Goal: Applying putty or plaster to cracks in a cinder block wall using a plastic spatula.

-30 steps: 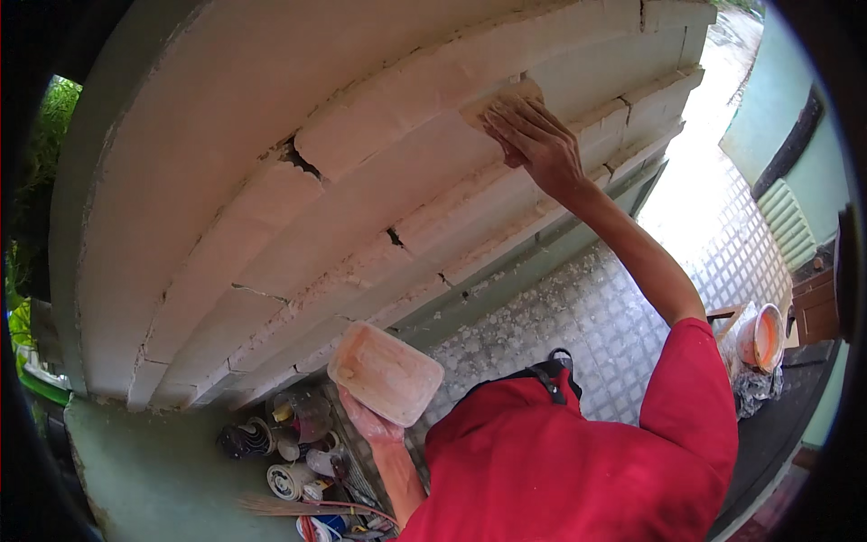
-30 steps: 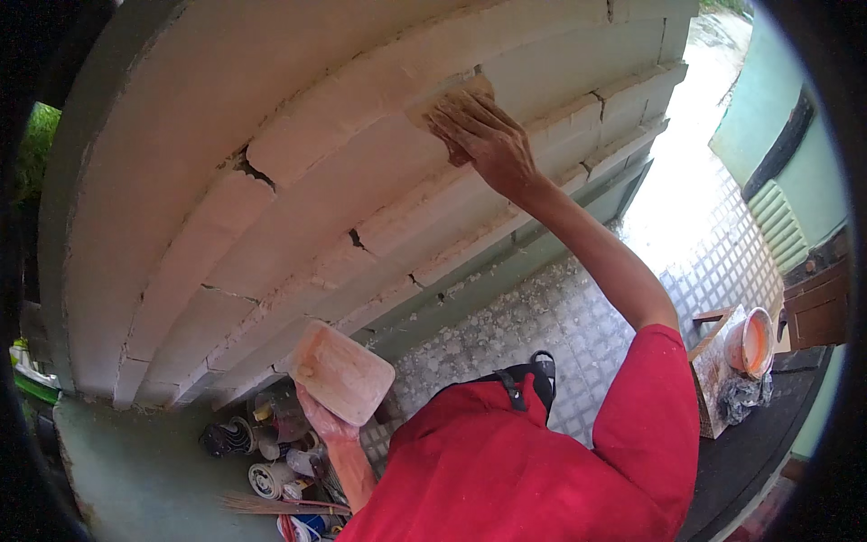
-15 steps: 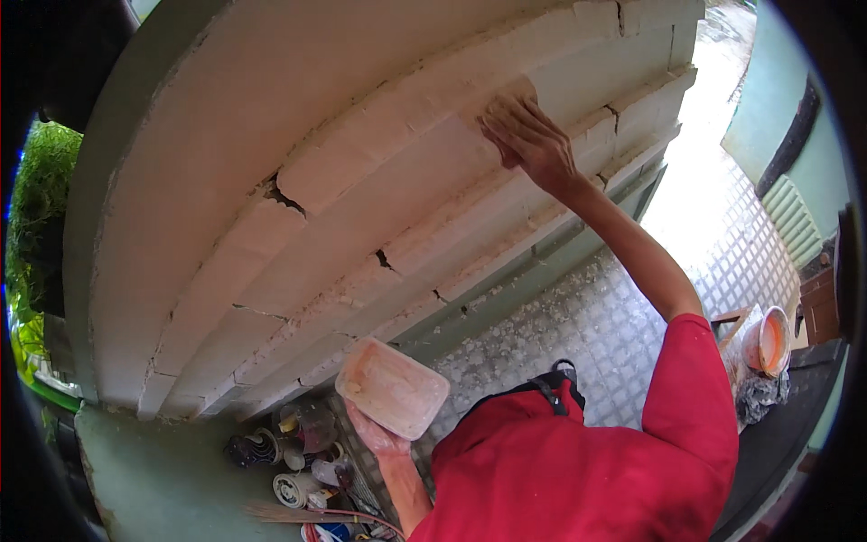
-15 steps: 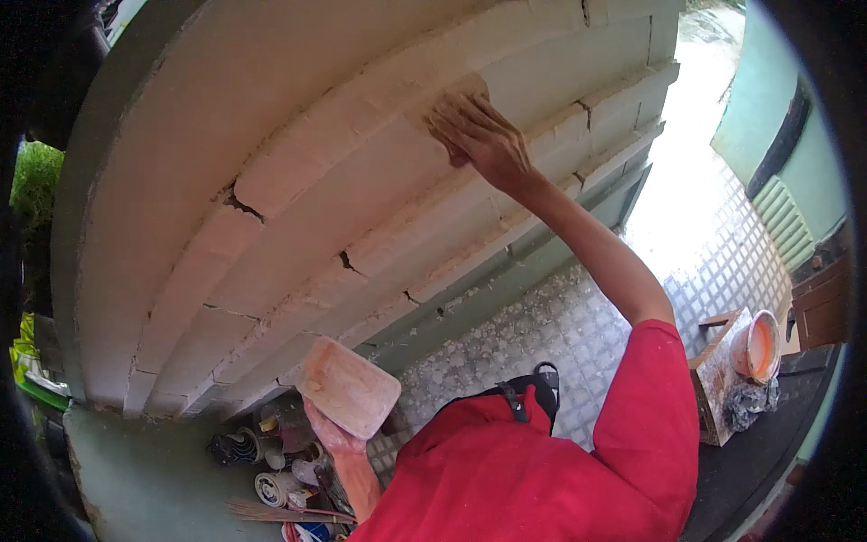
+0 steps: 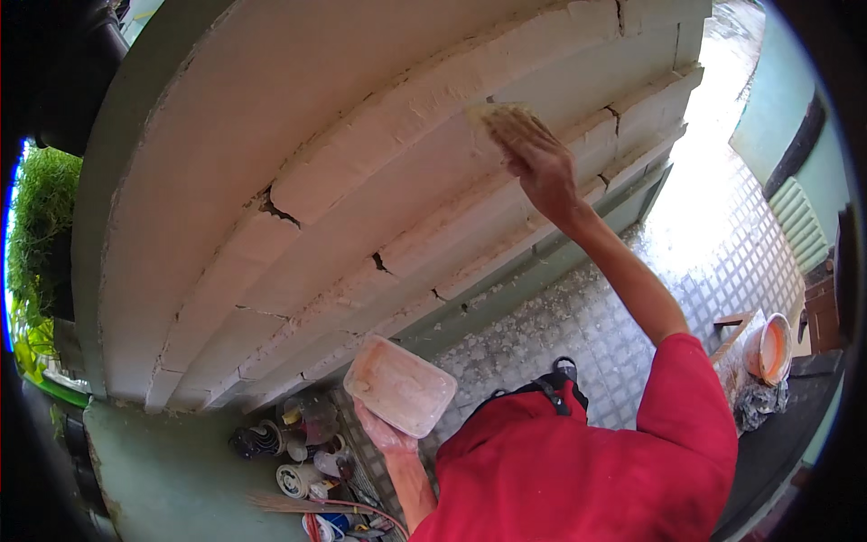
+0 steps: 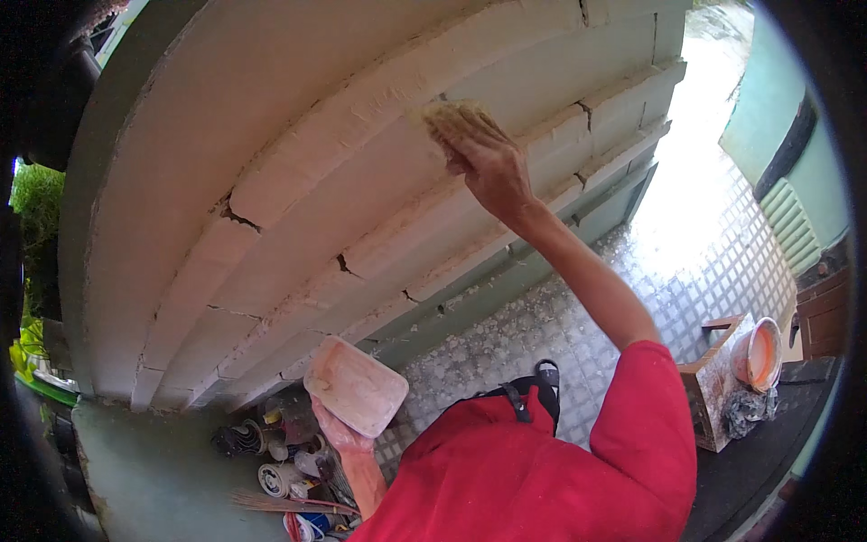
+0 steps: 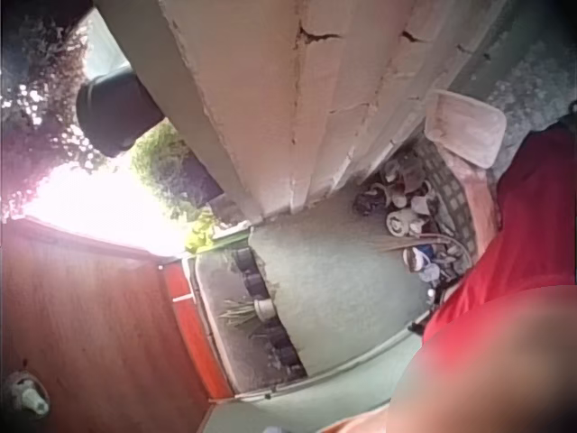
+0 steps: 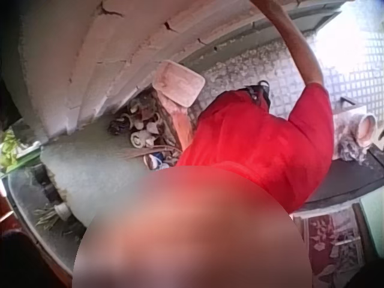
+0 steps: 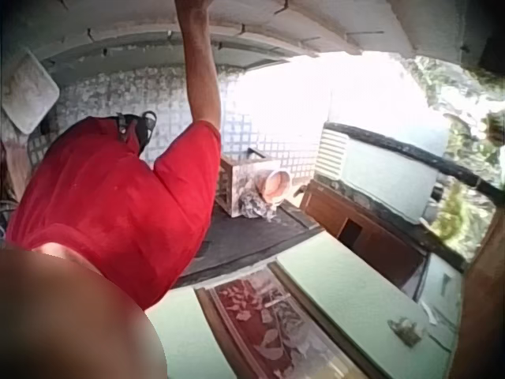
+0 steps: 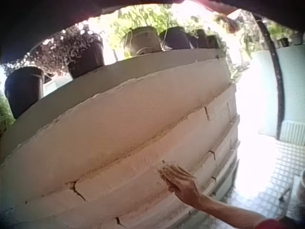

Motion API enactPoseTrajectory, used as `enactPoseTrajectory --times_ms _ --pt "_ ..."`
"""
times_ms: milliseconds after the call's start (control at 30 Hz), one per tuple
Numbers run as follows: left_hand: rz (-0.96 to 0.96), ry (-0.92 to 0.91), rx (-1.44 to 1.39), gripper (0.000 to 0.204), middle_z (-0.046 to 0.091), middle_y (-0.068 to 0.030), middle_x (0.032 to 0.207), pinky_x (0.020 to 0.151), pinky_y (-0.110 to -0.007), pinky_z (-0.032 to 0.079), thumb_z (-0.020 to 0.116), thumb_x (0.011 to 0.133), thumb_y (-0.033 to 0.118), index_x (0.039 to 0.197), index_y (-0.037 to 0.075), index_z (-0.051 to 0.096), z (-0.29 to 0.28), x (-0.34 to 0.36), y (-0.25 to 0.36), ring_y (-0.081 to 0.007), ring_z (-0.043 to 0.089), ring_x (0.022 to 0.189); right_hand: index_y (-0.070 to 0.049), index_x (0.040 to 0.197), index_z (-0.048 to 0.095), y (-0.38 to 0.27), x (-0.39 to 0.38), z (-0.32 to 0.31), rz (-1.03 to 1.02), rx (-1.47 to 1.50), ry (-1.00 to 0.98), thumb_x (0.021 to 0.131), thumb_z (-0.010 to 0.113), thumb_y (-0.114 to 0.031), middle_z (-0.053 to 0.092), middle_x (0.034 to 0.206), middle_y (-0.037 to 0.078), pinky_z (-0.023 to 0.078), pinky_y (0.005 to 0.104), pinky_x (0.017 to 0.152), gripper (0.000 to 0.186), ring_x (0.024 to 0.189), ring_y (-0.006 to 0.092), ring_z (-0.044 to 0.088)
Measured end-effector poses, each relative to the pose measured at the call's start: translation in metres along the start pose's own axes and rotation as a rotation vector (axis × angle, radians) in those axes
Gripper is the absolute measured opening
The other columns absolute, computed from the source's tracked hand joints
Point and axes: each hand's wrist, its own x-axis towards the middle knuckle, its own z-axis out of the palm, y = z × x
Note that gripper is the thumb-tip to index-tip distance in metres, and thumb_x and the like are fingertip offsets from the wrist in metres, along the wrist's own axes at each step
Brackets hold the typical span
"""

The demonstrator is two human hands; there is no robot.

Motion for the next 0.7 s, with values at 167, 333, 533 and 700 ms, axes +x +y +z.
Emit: enactPoseTrajectory --times_ms 167,333,533,700 --pt "-0.025 0.006 0.002 0.061 0.048 -0.0083 0.141 0.103 -0.05 0.046 0.048 0.094 0.048 0.143 0.012 0.04 0.004 -0.001 0.0 -0.0312 0.05 0.126 -0.005 0.119 0.066 0.009 0.039 -0.02 0.47 0.226 0.1 0.086 0.059 0.001 0.068 0.099 0.018 0.05 0.0312 0.082 0.035 0.084 0.0178 0.066" --pt "-0.06 0.003 -0.08 0.06 0.05 -0.0076 0.141 0.098 -0.055 0.049 0.049 0.094 0.05 0.142 0.015 0.043 -0.019 0.008 0.003 -0.0333 0.052 0.124 -0.014 0.12 0.068 -0.007 0.053 -0.007 0.492 0.05 0.175 0.087 0.056 -0.004 0.052 0.073 0.024 0.047 0.0353 0.06 0.036 0.053 0.0197 0.053" --pt "-0.082 0.08 -0.03 0.058 0.053 -0.0074 0.137 0.098 -0.054 0.049 0.05 0.094 0.048 0.14 0.014 0.045 -0.038 0.017 0.017 -0.032 0.055 0.122 -0.017 0.12 0.068 -0.048 0.042 0.026 0.455 0.111 0.14 0.081 0.055 0.002 0.045 0.067 0.022 0.043 0.0353 0.054 0.045 0.049 0.0292 0.042" --pt "-0.087 0.01 -0.102 0.058 0.052 -0.0071 0.138 0.099 -0.053 0.049 0.05 0.094 0.048 0.141 0.014 0.044 -0.053 0.024 0.031 -0.0311 0.054 0.122 -0.015 0.121 0.068 -0.116 0.033 0.054 0.482 -0.002 0.047 0.078 0.053 0.006 0.066 0.086 0.021 0.053 0.0357 0.065 0.05 0.069 0.0279 0.068"
